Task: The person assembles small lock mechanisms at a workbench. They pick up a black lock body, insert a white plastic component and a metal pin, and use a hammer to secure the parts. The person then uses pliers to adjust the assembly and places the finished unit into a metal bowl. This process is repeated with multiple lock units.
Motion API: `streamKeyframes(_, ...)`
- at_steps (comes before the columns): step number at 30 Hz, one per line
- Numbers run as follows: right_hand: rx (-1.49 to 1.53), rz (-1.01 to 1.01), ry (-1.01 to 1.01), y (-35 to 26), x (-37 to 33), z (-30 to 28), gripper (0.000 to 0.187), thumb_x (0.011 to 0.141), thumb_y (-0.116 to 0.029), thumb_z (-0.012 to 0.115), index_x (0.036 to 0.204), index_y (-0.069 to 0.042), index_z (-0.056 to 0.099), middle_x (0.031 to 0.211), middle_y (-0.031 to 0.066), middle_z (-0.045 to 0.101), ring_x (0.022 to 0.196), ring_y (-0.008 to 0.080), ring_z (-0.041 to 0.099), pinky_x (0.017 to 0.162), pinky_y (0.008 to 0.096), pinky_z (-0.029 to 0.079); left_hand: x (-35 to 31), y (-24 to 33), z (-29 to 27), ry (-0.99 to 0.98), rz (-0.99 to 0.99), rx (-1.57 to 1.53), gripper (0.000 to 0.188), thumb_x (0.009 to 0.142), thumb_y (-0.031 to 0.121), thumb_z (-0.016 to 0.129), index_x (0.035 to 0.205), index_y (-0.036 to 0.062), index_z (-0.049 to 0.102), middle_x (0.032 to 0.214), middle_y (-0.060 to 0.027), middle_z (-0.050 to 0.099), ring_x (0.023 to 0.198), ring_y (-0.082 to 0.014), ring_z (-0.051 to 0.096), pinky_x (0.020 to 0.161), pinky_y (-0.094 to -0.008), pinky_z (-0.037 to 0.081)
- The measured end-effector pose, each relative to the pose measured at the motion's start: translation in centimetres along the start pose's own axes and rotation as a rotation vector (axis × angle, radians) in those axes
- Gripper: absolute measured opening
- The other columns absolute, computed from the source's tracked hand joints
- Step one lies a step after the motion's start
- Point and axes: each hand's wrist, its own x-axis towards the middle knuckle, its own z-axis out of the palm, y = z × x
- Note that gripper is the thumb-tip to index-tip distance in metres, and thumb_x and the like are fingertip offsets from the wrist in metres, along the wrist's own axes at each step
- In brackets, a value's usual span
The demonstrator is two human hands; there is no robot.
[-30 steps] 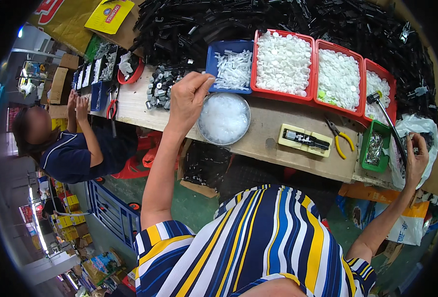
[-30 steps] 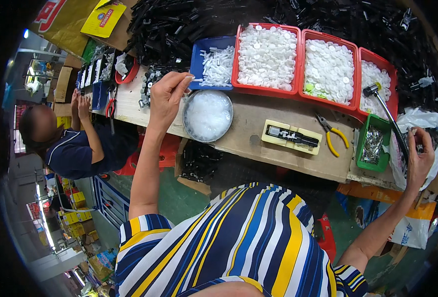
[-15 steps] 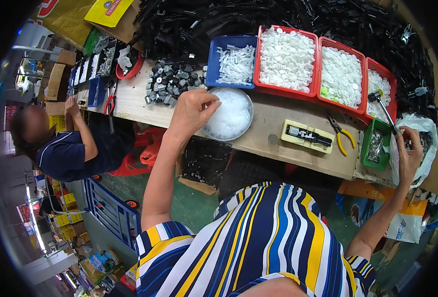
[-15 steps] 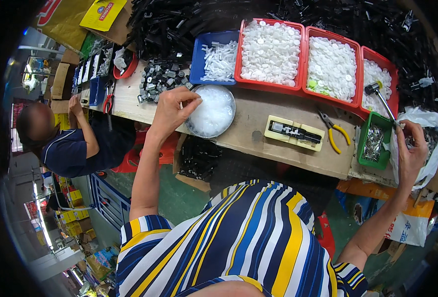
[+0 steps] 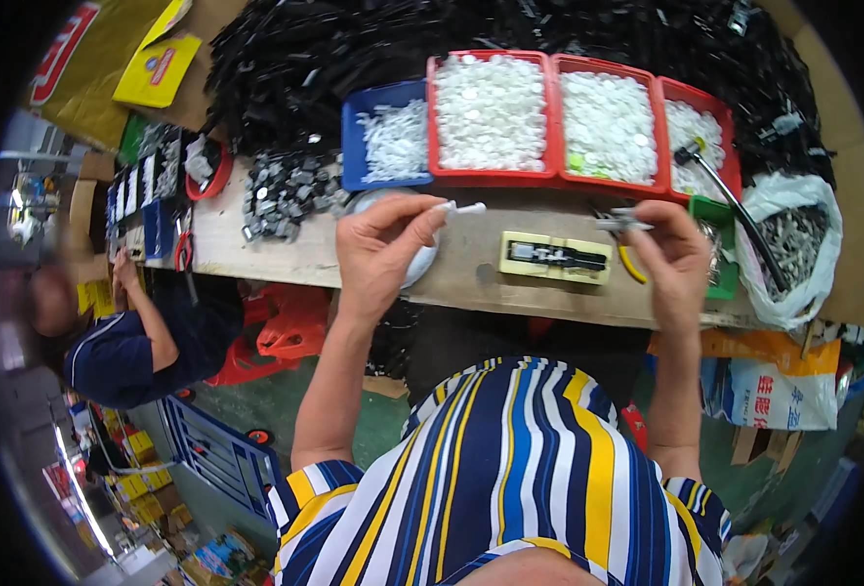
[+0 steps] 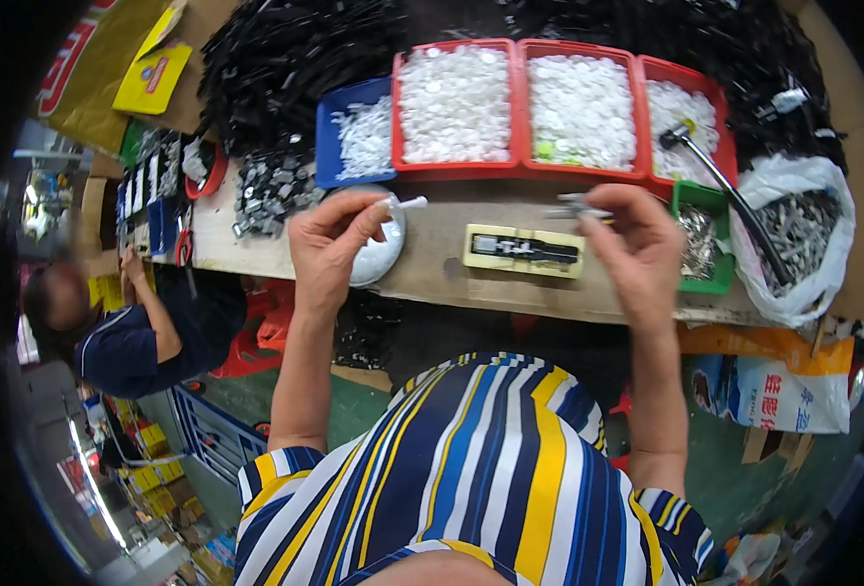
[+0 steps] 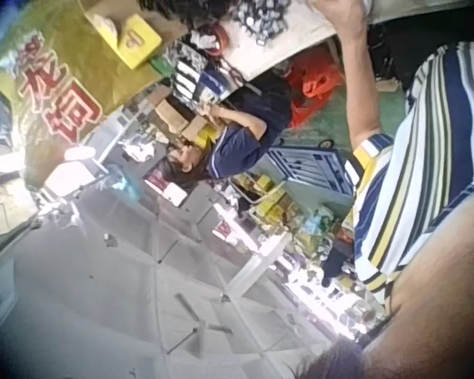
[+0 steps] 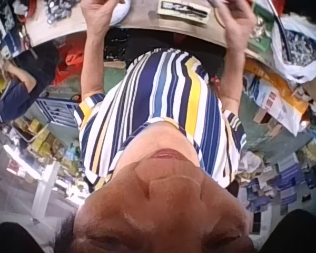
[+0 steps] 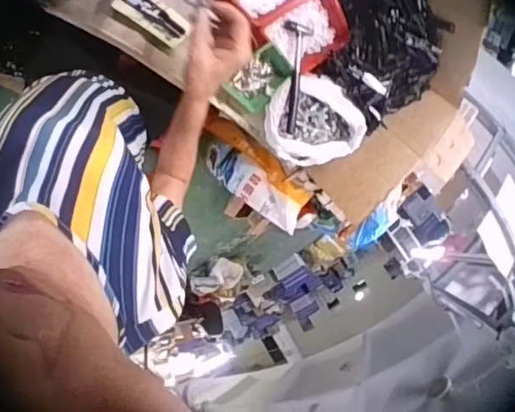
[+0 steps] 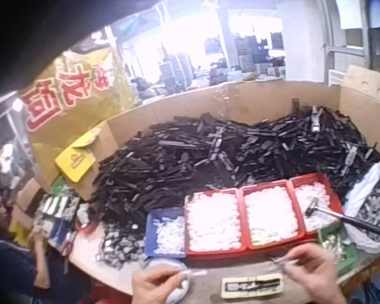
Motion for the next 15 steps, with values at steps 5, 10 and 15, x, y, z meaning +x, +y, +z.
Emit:
streamKeyframes(5, 0.205, 0.048, -0.018, 0.8, -0.6, 2.5, 0.019, 0.090, 0.002, 0.070, 0.108, 0.003, 0.064, 0.101, 0.0065, 0.068, 0.090, 0.0106, 0.066, 0.081, 0.0246, 0.053, -0.2, -0.6, 5.1, -0.066, -0.018, -0.179, 0.012, 0.090, 0.003, 0.071, 0.100, -0.0034, 0.074, 0.086, -0.0068, 0.070, 0.073, -0.0110, 0.063, 0.066, -0.0224, 0.049)
streamKeyframes(10, 0.177, 0.051, -0.016, 0.9, -1.0, 2.3, 0.018, 0.090, 0.001, 0.070, 0.108, 0.004, 0.065, 0.100, 0.0066, 0.068, 0.089, 0.0095, 0.065, 0.080, 0.0234, 0.053, -0.2, -0.9, 6.6, -0.119, 0.001, -0.120, 0.014, 0.089, 0.001, 0.072, 0.102, -0.0048, 0.073, 0.093, -0.0082, 0.068, 0.076, -0.0113, 0.064, 0.068, -0.0224, 0.052)
streamKeyframes(15, 0.129, -0.040, -0.036, 1.2, -0.9, 2.5, 0.017, 0.087, 0.005, 0.071, 0.104, 0.002, 0.068, 0.099, 0.0071, 0.069, 0.092, 0.0114, 0.065, 0.080, 0.0258, 0.053, -0.1, -1.3, 6.3, -0.138, -0.009, -0.127, 0.014, 0.089, 0.001, 0.072, 0.102, -0.0050, 0.073, 0.093, -0.0086, 0.069, 0.075, -0.0114, 0.064, 0.068, -0.0228, 0.052)
